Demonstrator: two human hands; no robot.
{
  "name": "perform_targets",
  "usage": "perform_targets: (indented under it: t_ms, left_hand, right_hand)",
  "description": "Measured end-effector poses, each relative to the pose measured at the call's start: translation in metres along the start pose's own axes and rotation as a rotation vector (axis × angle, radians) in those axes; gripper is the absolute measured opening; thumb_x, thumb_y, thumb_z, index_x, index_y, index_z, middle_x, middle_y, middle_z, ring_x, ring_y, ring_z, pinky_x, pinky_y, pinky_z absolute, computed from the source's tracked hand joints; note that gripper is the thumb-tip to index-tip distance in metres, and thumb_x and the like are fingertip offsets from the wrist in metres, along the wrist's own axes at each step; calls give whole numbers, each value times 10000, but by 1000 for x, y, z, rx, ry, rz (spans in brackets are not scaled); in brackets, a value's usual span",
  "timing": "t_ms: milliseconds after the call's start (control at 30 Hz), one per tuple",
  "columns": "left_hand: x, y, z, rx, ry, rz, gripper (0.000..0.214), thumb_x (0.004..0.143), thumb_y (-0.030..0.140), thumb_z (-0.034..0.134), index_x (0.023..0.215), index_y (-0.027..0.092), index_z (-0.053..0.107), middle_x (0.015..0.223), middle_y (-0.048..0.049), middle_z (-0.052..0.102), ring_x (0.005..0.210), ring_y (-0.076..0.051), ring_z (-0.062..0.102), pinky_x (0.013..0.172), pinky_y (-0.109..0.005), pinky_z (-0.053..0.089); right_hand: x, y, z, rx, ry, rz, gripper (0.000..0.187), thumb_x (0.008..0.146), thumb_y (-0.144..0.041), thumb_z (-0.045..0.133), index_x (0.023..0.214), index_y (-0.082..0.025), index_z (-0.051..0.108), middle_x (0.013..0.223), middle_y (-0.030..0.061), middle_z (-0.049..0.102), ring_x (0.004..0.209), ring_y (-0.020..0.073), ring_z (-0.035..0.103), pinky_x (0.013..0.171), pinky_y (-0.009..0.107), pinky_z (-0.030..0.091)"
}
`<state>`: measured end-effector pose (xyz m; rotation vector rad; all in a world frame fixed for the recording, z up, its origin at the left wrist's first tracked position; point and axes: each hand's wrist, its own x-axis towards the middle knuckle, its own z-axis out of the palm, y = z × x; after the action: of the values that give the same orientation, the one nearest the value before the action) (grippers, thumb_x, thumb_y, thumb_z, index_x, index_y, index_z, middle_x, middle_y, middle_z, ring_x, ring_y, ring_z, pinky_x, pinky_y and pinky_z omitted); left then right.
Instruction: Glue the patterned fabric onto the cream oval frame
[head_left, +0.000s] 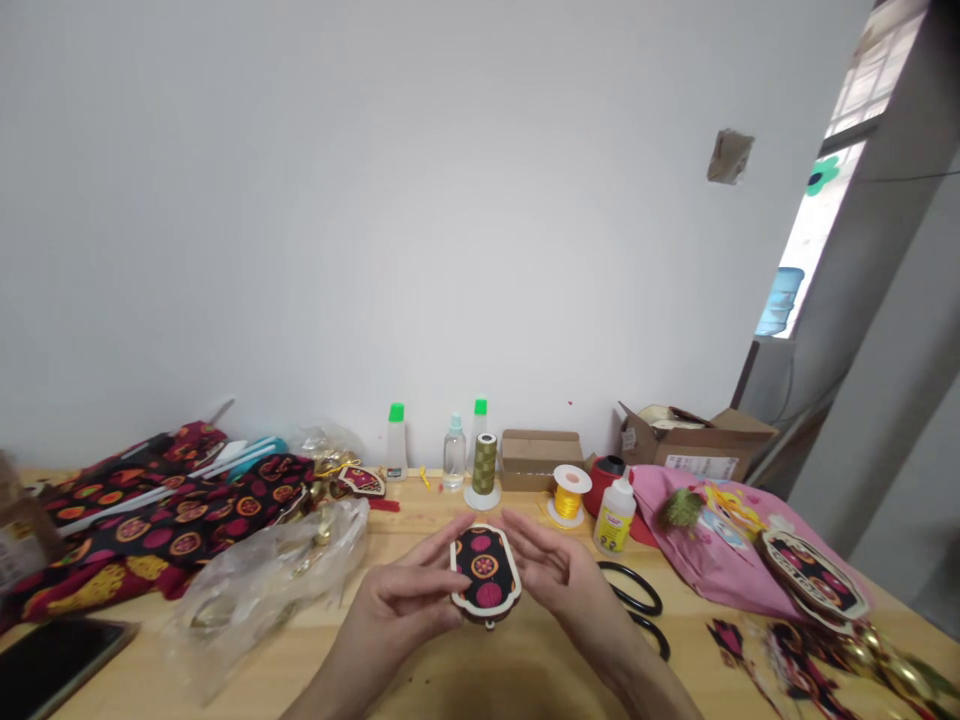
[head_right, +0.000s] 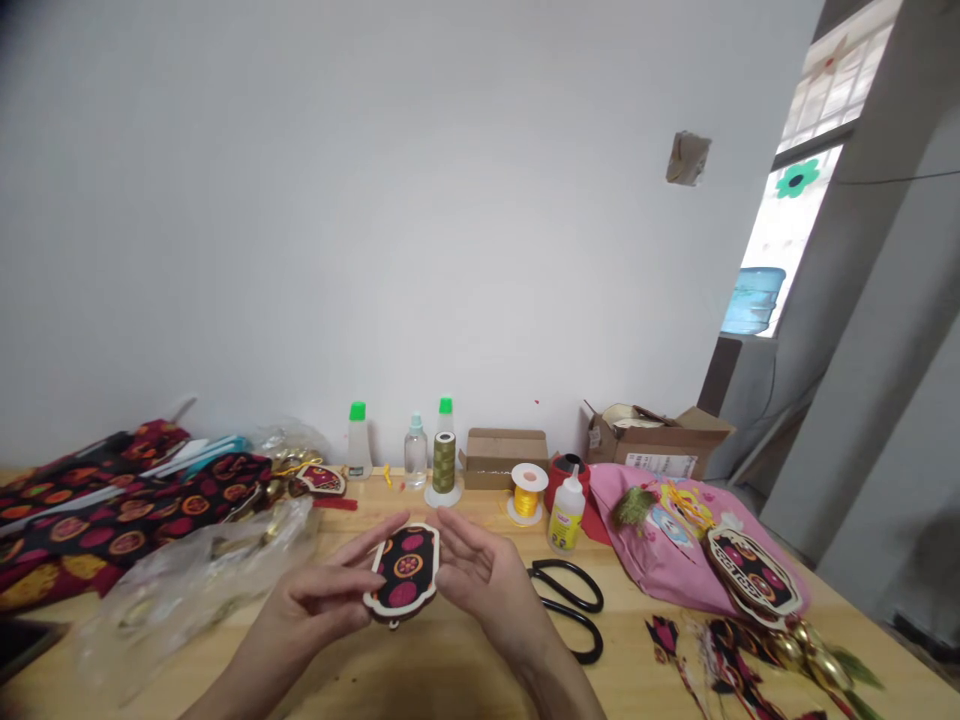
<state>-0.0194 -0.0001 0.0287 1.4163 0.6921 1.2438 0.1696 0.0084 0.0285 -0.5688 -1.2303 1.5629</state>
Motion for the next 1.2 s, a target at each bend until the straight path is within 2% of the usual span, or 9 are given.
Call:
perform_targets:
  t_ms: [133, 233, 367, 433, 533, 600, 700, 1000, 1200]
  left_hand:
    - [0, -1, -2, 115, -33, 25, 141, 623, 172, 661, 736, 242, 710, 1259, -49, 460, 1132, -275, 419, 931, -366, 349]
    - [0, -2, -2, 205, -41, 31, 217, 637, 165, 650, 836, 242, 690, 1308, -52, 398, 1168, -270, 372, 960, -362, 310]
    - [1, -7, 3, -22, -16, -42, 588, 605, 134, 680, 1124, 339, 494, 1367, -17, 288, 1149, -252, 402, 918, -370, 368]
    - [2, -10, 6, -125, -11, -110, 665, 589, 143, 696, 1170, 338, 438, 1311, -30, 393, 1085, -230, 477, 887, -354, 399]
    - [3, -12, 9, -75, -52, -240, 378, 633, 268, 658, 1000, 187, 618, 945, -80, 676, 848, -210, 617, 787, -313, 464]
    - [3, -12, 10, -17, -28, -346, 288, 665, 374, 598, 759, 121, 697, 695, -82, 711, 677, -206, 648, 673, -294, 503]
    - [3, -14, 11, -10, 51, -435, 340, 663, 430, 572, 617, 113, 687, 605, -72, 703, 593, -202, 649, 583, -277, 511]
    - [3, -14, 12, 116, 18, -306, 296, 680, 389, 569, 699, 122, 694, 650, -43, 710, 614, -165, 636, 593, -233, 491]
    - [2, -16, 9, 172, 78, -193, 360, 696, 323, 574, 1031, 195, 598, 856, -21, 702, 716, -160, 613, 568, -204, 475]
  right_hand:
    - [1, 6, -1, -95, 69, 189, 441, 661, -420, 622, 991, -128, 606, 804, 92, 675, 698, 162, 628, 613, 252, 477]
    - [1, 10, -1, -97, 79, 305, 360, 652, -408, 633, 808, -85, 668, 539, 47, 637, 433, 69, 548, 424, 137, 382]
    - [1, 12, 1, -14, 126, 290, 280, 617, -361, 676, 695, -92, 668, 530, 19, 615, 433, 42, 520, 421, 114, 354]
    - [2, 12, 1, -9, 137, 260, 305, 610, -377, 679, 727, -96, 666, 543, 22, 620, 459, 55, 535, 439, 125, 369]
    - [5, 14, -2, -40, 161, 218, 354, 605, -395, 678, 806, -103, 658, 549, 25, 626, 470, 64, 541, 444, 135, 380]
    - [8, 16, -5, -71, 189, 198, 348, 604, -386, 682, 812, -108, 657, 544, 19, 624, 461, 59, 536, 440, 132, 381]
    - [10, 20, -8, -113, 220, 186, 360, 591, -391, 687, 812, -109, 655, 535, 16, 622, 457, 63, 541, 446, 139, 394]
    - [10, 27, -8, -112, 229, 187, 420, 567, -396, 700, 866, -108, 642, 574, 27, 645, 455, 52, 534, 466, 139, 412]
    - [11, 25, -6, -147, 320, 127, 462, 519, -391, 726, 888, -126, 643, 551, 15, 643, 483, 86, 563, 469, 165, 428]
